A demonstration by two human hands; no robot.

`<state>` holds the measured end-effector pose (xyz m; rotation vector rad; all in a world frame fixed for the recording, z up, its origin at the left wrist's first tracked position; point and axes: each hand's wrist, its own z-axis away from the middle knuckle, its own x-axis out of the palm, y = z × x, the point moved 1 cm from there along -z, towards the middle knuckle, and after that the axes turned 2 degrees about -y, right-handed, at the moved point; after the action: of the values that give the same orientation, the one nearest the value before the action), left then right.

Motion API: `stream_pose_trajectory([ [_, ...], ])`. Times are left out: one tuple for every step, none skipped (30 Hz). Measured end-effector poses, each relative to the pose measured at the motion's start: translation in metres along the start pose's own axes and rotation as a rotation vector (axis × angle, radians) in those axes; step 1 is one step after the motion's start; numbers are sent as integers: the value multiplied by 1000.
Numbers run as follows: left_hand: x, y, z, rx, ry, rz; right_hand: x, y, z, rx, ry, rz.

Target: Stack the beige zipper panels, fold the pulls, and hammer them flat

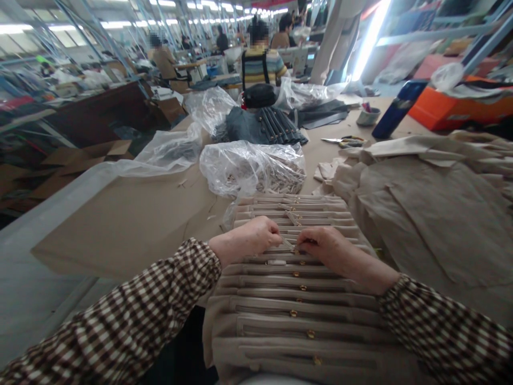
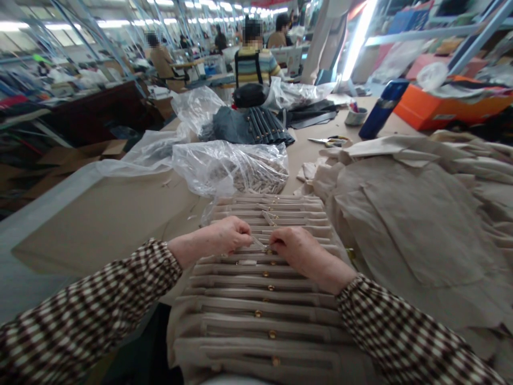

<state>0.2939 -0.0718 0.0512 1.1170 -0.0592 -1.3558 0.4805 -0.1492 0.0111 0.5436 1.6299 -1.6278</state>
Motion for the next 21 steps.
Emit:
stream_pose_trajectory([
  [2, 0, 0, 9, -19, 53, 0, 1, 0, 22, -11, -72],
  [4, 1, -1, 22, -29, 93, -1, 1, -1, 44, -29, -131],
  [6, 1, -2, 33, -33, 112, -1, 2, -1, 58, -53, -165],
  [7, 0, -4, 43, -33, 119, 0, 3, -1, 59, -78, -172],
  [9, -1, -6, 50, -31, 118, 0, 3, -2, 48, -97, -157],
  [10, -2, -7, 52, -30, 113, 1, 4, -2, 28, -102, -125],
  [11, -4, -9, 55, -33, 108, 2, 4, -3, 5, -95, -85],
  [12, -5, -10, 56, -35, 106, 3, 5, -3, -16, -81, -45],
  [13, -6, -11, 59, -32, 103, 3, 5, -3, -30, -66, -9],
  [14, -7, -11, 67, -23, 93, 4, 5, -4, -38, -51, 20],
  [14, -6, -11, 78, -9, 72, 5, 5, -4, -42, -39, 41],
  [15, -6, -11, 93, 5, 46, 6, 5, -4, -41, -33, 56],
  [15, -4, -11, 107, 16, 19, 6, 5, -3, -36, -31, 66],
  [16, -3, -11, 119, 23, -3, 6, 4, -3, -29, -32, 75],
  [16, -1, -11, 129, 25, -16, 6, 4, -3, -21, -36, 82],
  [17, 0, -11, 136, 28, -19, 6, 4, -3, -10, -42, 89],
  [18, 0, -11, 140, 32, -17, 5, 4, -3, 2, -48, 96],
  [19, 1, -11, 144, 36, -14, 5, 4, -3, 16, -55, 101],
  [20, 1, -11, 150, 40, -14, 5, 5, -3, 28, -61, 101],
  [21, 0, -11, 156, 43, -12, 4, 5, -3, 38, -63, 100],
  [21, 0, -11, 164, 45, -12, 4, 5, -3, 44, -64, 97],
])
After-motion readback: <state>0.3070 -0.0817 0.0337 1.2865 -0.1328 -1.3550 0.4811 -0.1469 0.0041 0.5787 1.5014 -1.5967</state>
